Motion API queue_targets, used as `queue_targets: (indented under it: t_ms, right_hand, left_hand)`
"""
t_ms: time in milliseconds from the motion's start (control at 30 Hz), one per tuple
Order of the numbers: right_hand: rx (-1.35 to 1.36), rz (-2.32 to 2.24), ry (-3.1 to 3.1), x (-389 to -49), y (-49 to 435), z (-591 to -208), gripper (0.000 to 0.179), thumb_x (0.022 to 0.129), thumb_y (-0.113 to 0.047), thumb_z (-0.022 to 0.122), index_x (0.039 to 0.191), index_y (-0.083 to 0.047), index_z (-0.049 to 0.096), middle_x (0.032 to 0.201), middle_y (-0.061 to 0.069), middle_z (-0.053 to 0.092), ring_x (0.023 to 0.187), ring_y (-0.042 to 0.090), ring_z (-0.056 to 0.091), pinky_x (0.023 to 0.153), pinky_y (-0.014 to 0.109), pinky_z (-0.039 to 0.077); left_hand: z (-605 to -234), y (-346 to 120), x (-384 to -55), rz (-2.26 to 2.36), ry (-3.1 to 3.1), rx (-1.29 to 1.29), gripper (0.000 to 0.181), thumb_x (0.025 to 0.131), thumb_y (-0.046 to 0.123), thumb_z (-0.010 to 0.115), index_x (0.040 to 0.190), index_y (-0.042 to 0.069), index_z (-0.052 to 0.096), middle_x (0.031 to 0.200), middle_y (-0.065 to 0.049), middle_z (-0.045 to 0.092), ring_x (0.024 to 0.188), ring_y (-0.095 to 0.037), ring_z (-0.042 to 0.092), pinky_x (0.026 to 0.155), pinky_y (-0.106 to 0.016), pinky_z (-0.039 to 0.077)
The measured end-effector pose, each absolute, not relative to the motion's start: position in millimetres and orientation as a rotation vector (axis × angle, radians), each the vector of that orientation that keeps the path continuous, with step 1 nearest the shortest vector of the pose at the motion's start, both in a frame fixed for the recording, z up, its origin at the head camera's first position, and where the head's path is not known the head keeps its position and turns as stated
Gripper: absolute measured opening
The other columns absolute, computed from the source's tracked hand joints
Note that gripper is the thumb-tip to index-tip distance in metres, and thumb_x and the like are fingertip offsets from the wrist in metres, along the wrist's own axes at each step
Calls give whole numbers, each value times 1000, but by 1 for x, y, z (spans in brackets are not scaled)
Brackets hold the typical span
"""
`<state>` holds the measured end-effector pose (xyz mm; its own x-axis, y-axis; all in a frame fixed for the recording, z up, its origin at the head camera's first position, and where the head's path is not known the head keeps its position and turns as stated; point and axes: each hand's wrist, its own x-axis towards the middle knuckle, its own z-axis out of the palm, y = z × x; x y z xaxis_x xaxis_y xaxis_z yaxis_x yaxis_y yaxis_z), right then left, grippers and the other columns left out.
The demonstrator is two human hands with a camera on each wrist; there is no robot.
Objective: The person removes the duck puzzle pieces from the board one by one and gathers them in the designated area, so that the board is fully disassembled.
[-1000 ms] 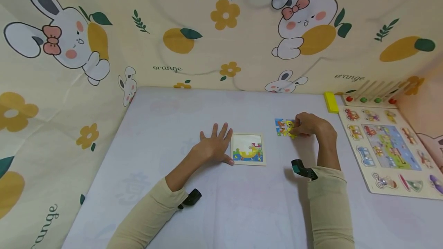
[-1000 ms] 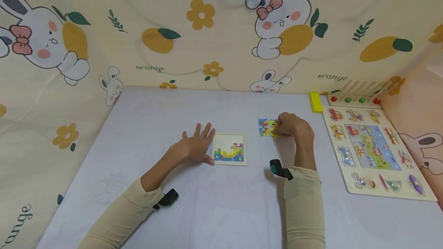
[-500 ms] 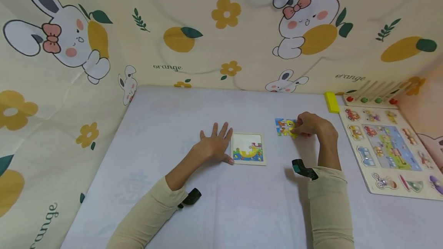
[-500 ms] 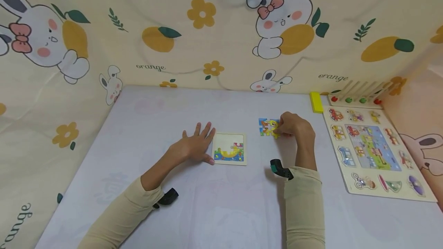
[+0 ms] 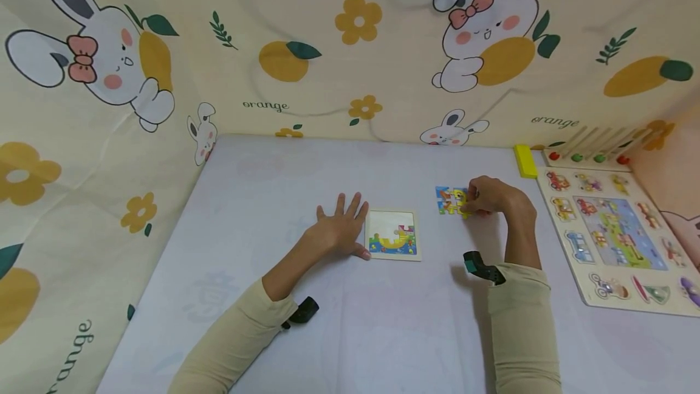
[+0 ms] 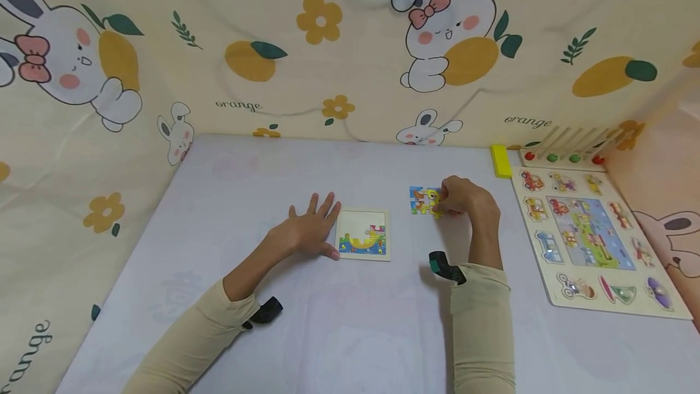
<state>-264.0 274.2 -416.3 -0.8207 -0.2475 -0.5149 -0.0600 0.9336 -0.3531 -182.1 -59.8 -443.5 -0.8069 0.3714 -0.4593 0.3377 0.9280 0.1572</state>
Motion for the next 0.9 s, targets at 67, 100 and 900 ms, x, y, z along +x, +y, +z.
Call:
queue_targets:
  t_ms: [67, 100, 900]
  right_hand:
    - [-248, -438, 2517, -264, 274, -417, 26, 96, -22, 75, 100, -2, 60, 85, 9, 57, 84, 24, 54, 74, 36, 40]
    - [-257, -438, 2521, -265, 273, -417, 25, 95, -21, 76, 100, -2, 60, 86, 8, 57, 84, 23, 54, 74, 36, 41]
    - [-271, -433, 2532, -260, 269, -404, 25, 96, -19, 75, 106, -1, 60, 94, 14, 63, 86, 26, 56, 76, 37, 44]
  left_hand:
    - [-444, -60, -182, 91, 2587, 507, 114, 88, 59, 76, 169, 13, 10, 178, -11, -5, 165, -43, -2, 121, -77, 23]
    - [-444, -60, -182, 92, 2587, 505, 114, 88, 59, 76, 169, 13, 10, 178, -11, -5, 165, -42, -2, 121, -77, 22]
    - [-441, -60, -183, 96, 2571, 501, 114, 88, 59, 76, 169, 13, 10, 178, -11, -4, 164, -43, -2, 121, -77, 22]
